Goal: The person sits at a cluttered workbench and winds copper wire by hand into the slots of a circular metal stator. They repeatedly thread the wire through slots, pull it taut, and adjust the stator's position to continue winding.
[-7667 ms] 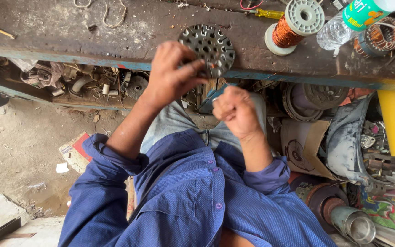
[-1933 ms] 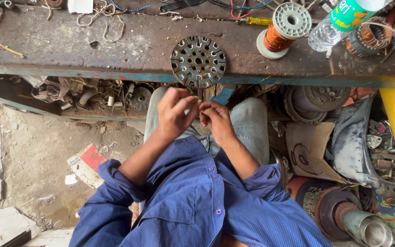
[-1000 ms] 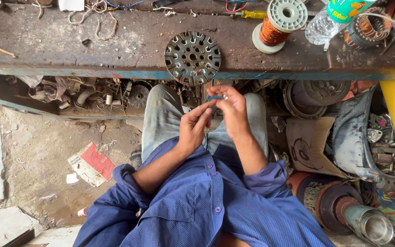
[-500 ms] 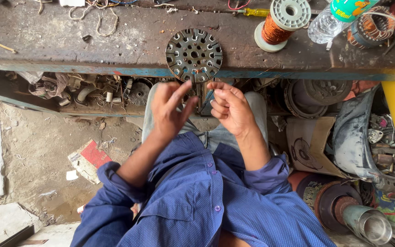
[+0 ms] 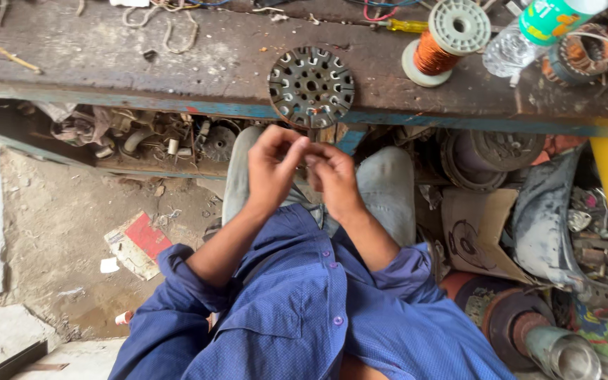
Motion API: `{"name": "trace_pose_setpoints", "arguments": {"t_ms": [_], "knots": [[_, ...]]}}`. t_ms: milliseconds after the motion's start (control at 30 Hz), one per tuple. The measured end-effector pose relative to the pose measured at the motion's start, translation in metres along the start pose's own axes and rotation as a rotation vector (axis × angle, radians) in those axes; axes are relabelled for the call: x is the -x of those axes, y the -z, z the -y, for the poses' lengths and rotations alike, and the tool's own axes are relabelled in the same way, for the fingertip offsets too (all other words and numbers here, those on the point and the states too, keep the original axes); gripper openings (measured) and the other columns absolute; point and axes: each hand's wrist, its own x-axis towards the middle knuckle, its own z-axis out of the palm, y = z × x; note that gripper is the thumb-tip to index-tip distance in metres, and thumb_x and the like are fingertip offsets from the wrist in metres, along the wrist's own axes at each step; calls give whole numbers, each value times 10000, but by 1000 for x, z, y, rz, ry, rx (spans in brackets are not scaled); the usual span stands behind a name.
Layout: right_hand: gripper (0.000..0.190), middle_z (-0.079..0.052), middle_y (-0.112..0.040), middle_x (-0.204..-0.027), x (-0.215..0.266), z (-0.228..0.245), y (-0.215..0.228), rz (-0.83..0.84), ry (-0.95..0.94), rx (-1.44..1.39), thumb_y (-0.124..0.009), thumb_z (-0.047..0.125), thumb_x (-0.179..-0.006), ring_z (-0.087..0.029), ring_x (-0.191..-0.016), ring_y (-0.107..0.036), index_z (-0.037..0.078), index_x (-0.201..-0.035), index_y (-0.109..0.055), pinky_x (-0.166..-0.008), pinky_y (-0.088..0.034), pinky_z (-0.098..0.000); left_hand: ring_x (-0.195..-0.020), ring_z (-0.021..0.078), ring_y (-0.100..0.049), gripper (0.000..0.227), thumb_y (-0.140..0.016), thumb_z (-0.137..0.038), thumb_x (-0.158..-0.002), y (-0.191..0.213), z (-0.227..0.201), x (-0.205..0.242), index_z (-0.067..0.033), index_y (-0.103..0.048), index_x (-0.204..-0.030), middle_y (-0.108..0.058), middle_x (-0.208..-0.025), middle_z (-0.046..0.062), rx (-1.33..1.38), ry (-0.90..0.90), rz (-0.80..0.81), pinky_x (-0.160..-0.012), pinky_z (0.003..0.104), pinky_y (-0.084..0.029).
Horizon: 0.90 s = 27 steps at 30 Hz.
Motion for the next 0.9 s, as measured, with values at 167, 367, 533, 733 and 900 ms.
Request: {"name": "trace_pose_setpoints", "arguments": {"t_ms": [167,367,533,733,900], "knots": [[122,49,-495,-719,-5,-19,24,-61,-10,-54,-533,30,-1053,-38,-515,-372,39,-1067,-654,-454,-279,-229,-730,54,-552,139,-751,-141,-944,-8,16,-4,-5,-732,-927,-622,-855,3,-103,-14,26,-655,235,-454],[122,45,-472,-708,-2,-24,36,-83,-52,-93,-535,14,-1035,-36,-518,-355,48,-1075,-646,-456,-293,-226,-775,66,-556,162,-742,-149,-970,-24,42,-6,8,-739,-931,-614,-864,10,-62,-1,38,-690,241,-454],[141,52,-436,-658,2,-19,37,-102,-58,-85,-536,23,-1029,-39,-517,-360,55,-1089,-660,-476,-320,-227,-771,69,-621,193,-684,-174,-983,-39,58,-13,10,-693,-926,-697,-849,24,252,187,104,-712,245,-520],[105,44,-463,-697,14,-11,44,-113,-23,-93,-535,23,-1032,-42,-572,-400,36,-1032,-639,-509,-328,-228,-756,75,-621,183,-716,-165,-963,-51,31,-3,16,-716,-940,-698,-834,50,-63,-22,83,-692,252,-513],[115,22,-543,-754,25,-5,45,-105,144,89,-570,45,-1061,-47,-635,-459,7,-1042,-677,-554,-357,-227,-801,108,-607,206,-706,-169,-1013,-49,-11,12,32,-697,-969,-648,-867,60,-205,-283,93,-736,278,-500]]}}
